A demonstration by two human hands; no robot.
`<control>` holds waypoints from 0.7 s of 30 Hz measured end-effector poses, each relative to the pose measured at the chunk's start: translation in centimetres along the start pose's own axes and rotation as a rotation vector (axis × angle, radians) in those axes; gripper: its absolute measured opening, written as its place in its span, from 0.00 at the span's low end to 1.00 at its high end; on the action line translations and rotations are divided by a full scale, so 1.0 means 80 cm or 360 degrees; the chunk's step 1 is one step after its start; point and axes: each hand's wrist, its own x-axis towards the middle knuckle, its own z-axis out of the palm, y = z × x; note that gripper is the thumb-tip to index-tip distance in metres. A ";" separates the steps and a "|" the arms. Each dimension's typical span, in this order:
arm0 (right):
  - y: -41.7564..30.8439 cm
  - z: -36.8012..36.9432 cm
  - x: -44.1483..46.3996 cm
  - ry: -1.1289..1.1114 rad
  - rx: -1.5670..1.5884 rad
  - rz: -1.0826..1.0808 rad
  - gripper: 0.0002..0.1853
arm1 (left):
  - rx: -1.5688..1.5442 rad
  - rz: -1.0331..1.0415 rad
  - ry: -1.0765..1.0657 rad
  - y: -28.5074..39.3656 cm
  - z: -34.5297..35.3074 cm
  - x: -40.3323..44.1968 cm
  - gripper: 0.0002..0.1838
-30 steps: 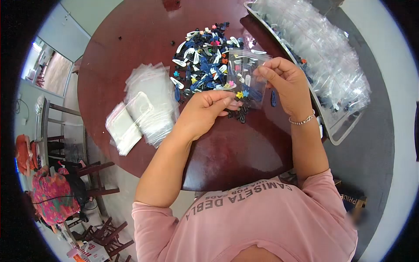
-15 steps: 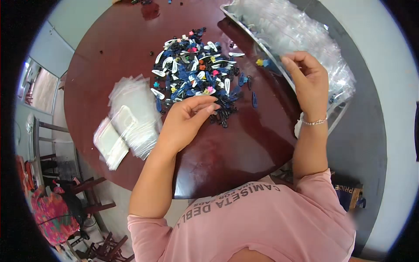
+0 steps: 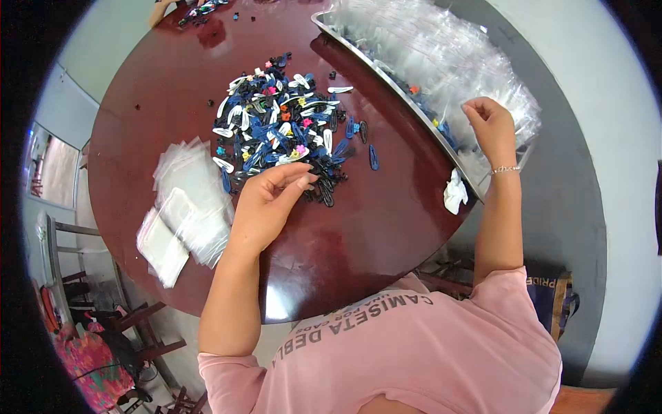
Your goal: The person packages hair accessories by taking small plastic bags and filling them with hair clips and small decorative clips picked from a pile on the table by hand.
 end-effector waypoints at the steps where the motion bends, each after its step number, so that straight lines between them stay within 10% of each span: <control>1: -0.002 -0.002 -0.005 0.0017 -0.0009 0.0000 0.10 | 0.0002 0.0001 -0.0005 0.001 0.001 0.000 0.14; 8: -0.062 -0.015 -0.049 0.0700 0.0178 -0.0418 0.11 | 0.0320 0.0453 0.0297 0.030 0.018 -0.019 0.13; 13: -0.108 0.026 -0.085 0.0330 0.0328 -0.0861 0.07 | 0.0727 0.1753 0.1029 0.084 0.017 -0.074 0.22; 16: -0.129 0.061 -0.102 0.0030 0.0441 -0.1062 0.06 | -0.0142 0.2945 0.1419 0.141 0.035 -0.098 0.26; 21: -0.171 0.099 -0.126 -0.0428 0.0546 -0.1335 0.07 | 0.0544 0.3262 0.1772 0.187 0.038 -0.138 0.35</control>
